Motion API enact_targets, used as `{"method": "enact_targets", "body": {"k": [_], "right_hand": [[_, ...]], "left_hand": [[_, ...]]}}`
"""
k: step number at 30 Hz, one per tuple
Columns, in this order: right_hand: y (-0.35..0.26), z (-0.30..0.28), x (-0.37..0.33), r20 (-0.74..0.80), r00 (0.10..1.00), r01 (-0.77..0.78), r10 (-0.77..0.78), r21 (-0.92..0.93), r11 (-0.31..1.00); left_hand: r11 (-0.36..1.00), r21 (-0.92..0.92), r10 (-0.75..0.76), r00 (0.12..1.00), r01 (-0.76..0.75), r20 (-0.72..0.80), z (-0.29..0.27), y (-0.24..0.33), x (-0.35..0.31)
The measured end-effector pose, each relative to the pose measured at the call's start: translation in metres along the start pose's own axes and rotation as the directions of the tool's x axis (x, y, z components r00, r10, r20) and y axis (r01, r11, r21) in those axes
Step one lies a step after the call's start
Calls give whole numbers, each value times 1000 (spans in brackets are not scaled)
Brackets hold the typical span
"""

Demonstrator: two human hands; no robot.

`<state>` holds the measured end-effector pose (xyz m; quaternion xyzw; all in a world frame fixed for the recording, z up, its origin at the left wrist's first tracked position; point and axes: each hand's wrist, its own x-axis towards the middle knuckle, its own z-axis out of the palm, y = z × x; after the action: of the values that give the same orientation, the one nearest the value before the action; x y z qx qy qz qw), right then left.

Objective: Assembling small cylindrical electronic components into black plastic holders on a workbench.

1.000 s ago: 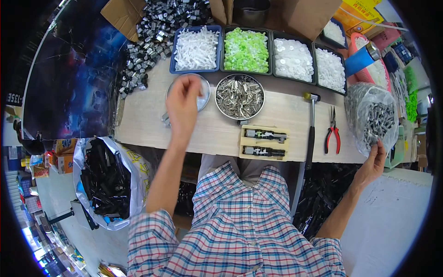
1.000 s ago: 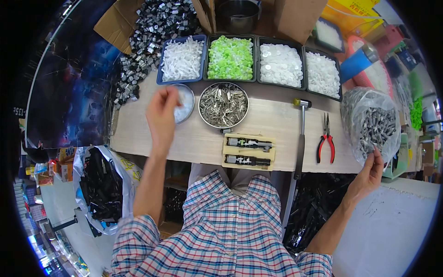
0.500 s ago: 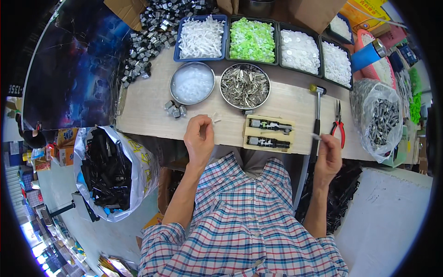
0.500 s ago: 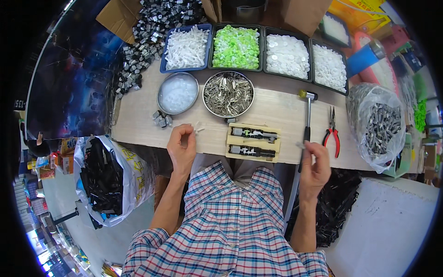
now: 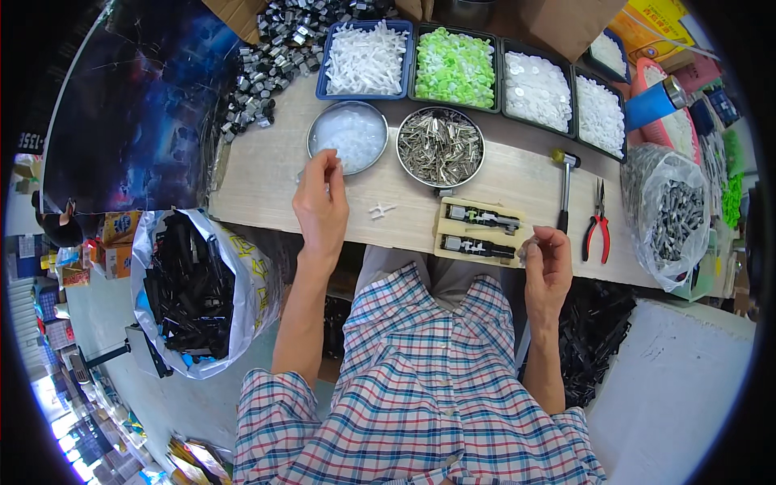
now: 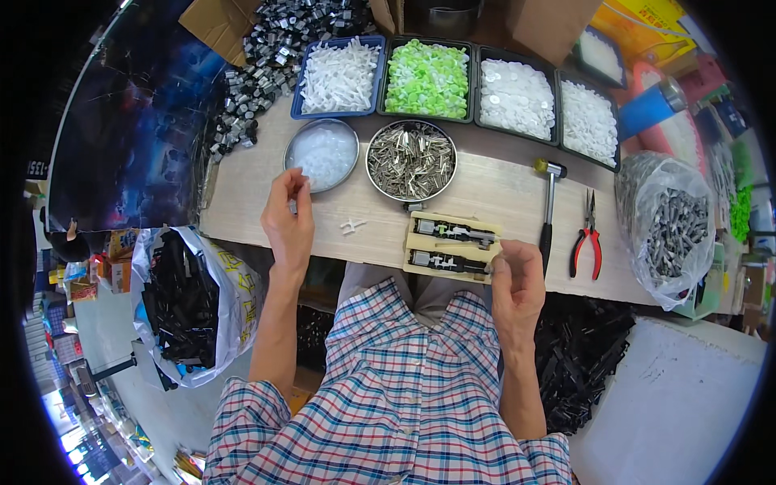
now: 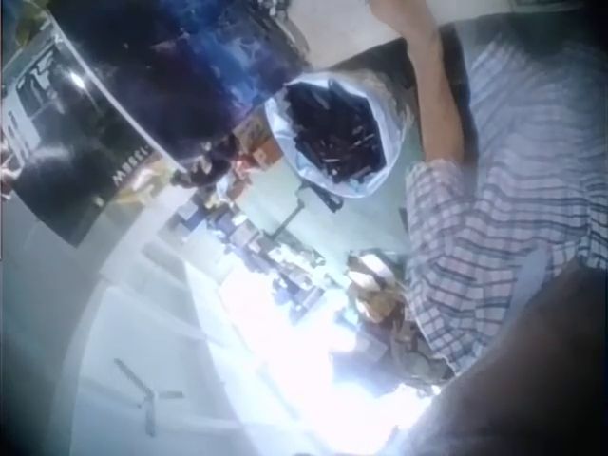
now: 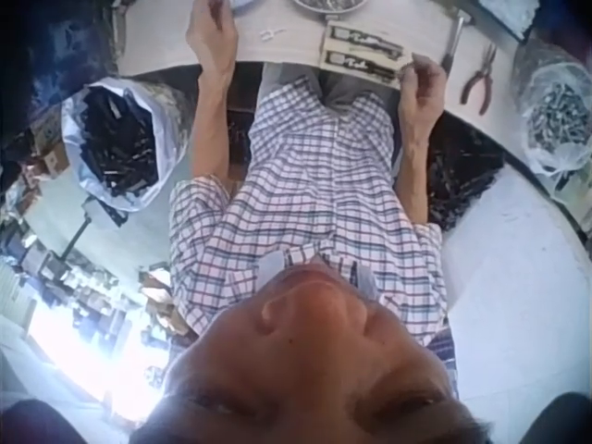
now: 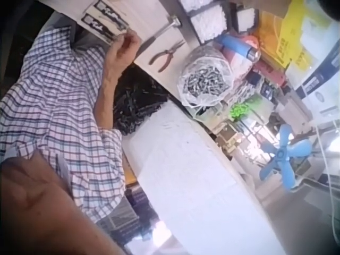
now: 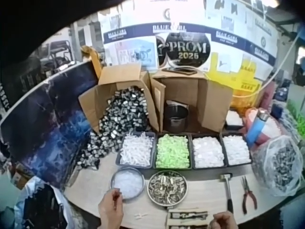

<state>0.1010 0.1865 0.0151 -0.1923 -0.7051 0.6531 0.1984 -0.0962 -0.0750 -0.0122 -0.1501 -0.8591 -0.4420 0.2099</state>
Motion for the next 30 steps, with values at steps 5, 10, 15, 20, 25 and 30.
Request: {"method": "enact_targets", "body": {"k": [5, 10, 15, 20, 25, 30], "right_hand": [[-5, 5, -3, -23, 999, -25, 23, -74, 997], [0, -4, -3, 137, 989, -38, 48, -74, 997], [-2, 3, 1, 109, 991, -68, 74, -55, 996], [1, 24, 1, 206, 967, -145, 146, -25, 989], [11, 28, -6, 186, 979, -66, 79, -76, 995], [9, 18, -9, 184, 975, -112, 128, -96, 989]], "left_hand": [[969, 150, 173, 973, -196, 154, -2, 1, 20], [926, 223, 248, 936, -305, 249, 0, -3, 20], [977, -144, -152, 986, 160, 68, -1, 12, -2], [596, -566, -440, 822, 569, 362, 1, 49, -47], [414, -593, -416, 723, 690, 551, 10, 73, -67], [402, -563, -338, 689, 722, 641, 15, 83, -69]]}}
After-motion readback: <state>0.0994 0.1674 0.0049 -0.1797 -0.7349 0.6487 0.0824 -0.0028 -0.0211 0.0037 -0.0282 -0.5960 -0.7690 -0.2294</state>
